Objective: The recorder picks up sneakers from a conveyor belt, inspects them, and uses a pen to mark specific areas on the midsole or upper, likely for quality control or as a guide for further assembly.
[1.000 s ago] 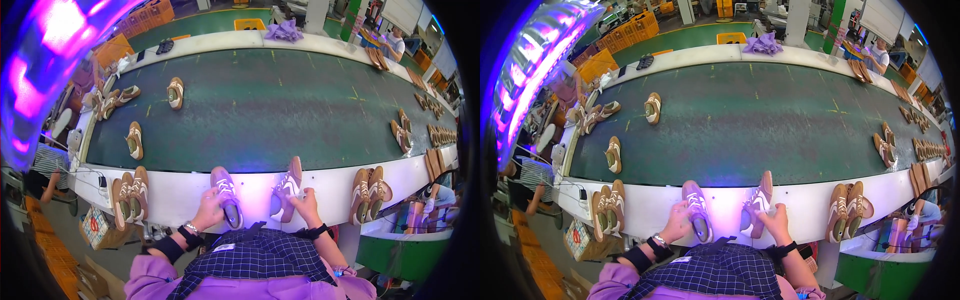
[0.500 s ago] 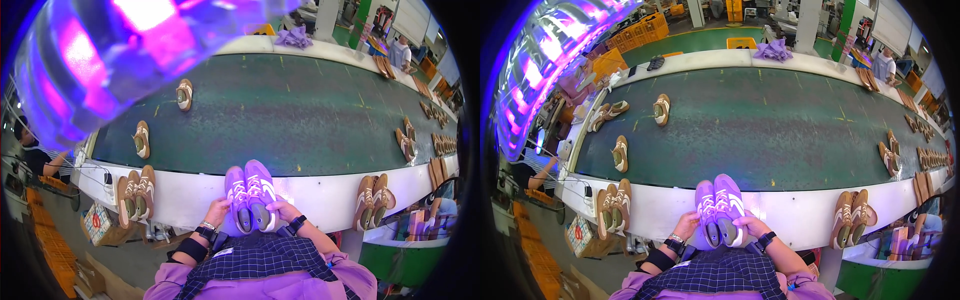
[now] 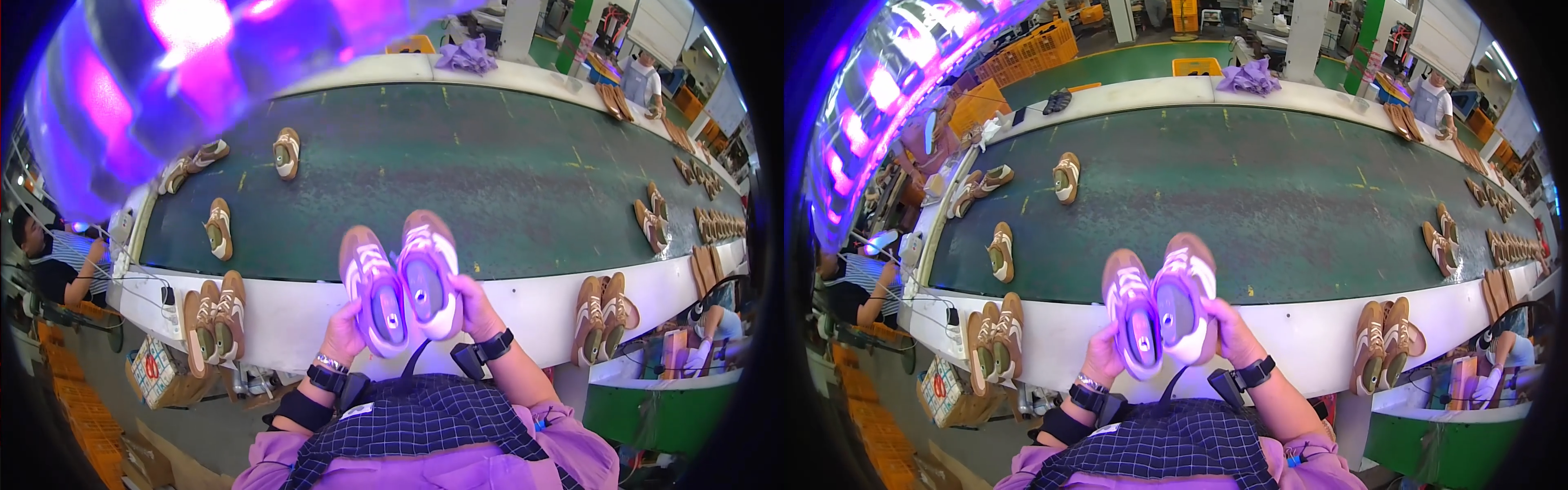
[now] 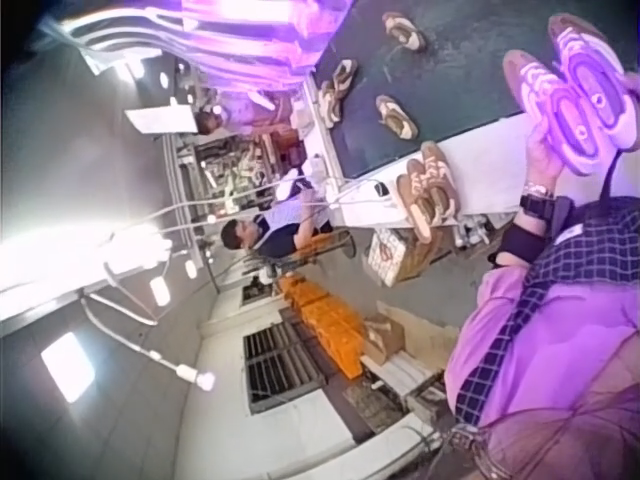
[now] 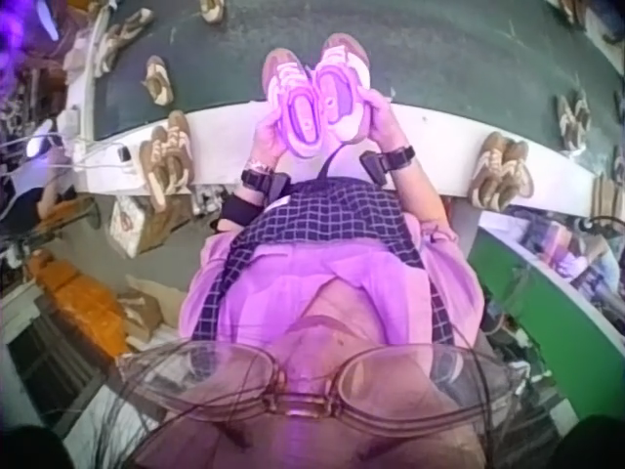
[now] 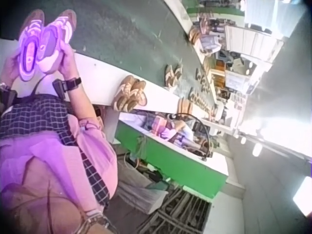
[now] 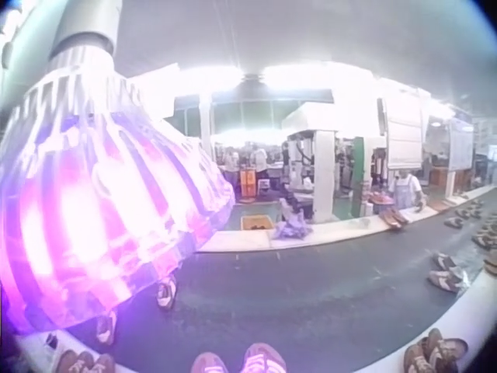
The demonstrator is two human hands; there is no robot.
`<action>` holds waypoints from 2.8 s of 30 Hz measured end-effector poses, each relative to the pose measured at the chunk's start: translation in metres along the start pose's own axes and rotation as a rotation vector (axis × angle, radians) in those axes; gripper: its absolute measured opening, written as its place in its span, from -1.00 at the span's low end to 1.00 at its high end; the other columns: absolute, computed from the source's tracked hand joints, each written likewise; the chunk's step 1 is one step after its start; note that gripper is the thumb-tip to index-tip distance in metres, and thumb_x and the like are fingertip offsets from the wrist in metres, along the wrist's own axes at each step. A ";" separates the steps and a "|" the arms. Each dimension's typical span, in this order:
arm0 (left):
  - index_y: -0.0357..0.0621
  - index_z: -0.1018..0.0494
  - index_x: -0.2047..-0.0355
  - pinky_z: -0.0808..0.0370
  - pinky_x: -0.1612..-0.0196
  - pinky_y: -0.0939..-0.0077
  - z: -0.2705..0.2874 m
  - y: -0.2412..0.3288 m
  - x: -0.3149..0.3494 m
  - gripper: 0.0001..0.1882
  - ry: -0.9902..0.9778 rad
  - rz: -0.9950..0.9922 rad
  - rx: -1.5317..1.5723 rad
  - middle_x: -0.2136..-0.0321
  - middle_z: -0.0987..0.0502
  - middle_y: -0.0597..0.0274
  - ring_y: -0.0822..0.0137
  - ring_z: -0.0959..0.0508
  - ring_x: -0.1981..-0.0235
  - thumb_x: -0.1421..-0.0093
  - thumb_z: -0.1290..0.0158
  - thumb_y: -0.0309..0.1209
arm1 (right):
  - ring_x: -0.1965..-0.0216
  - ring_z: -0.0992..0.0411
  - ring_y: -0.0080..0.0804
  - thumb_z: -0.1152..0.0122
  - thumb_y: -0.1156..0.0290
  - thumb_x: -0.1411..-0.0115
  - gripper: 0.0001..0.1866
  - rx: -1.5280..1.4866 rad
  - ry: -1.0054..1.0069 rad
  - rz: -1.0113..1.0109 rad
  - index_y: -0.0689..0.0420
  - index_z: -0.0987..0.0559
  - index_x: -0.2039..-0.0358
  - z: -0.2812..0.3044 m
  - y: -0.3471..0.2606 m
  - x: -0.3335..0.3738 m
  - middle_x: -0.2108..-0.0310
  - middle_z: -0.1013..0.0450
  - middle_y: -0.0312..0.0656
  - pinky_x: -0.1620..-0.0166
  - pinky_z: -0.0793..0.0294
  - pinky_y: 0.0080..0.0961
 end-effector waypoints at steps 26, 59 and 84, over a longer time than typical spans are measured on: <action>-0.08 -0.17 -0.14 -0.34 -0.13 0.13 -0.052 0.016 0.005 -0.42 0.166 -0.360 -0.014 -0.05 -0.35 0.18 0.19 -0.36 -0.09 -0.11 -0.09 -0.41 | 0.12 -0.45 -0.42 -0.12 0.37 -0.16 -0.59 -0.096 0.285 0.509 0.15 -0.35 -0.03 -0.006 -0.031 0.041 0.12 -0.43 -0.22 0.08 -0.51 -0.37; -0.12 -0.19 -0.12 -0.35 -0.14 0.19 -0.036 0.025 0.017 -0.45 0.222 -0.449 -0.200 -0.01 -0.39 0.19 0.23 -0.40 -0.05 -0.11 -0.06 -0.46 | 0.17 -0.45 -0.41 -0.13 0.42 -0.11 -0.54 0.117 0.362 0.502 0.19 -0.29 -0.02 0.008 -0.026 0.047 0.16 -0.38 -0.21 0.19 -0.54 -0.41; -0.29 -0.39 0.07 -0.34 -0.02 0.19 0.161 0.316 -0.006 -0.50 0.914 -0.463 -0.900 0.03 -0.41 -0.07 -0.06 -0.37 -0.02 -0.14 -0.02 -0.12 | 0.10 -0.42 -0.04 0.11 0.10 -0.09 -0.33 -0.050 0.055 -0.174 0.29 -0.23 -0.13 0.036 0.088 -0.025 0.04 -0.36 0.10 0.18 -0.51 -0.19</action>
Point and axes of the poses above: each hand's wrist, its own x-axis away from the middle knuckle, its own z-axis out of the back of the hand, y = z × x, the point moved 8 cm from there along -x, towards the middle knuckle
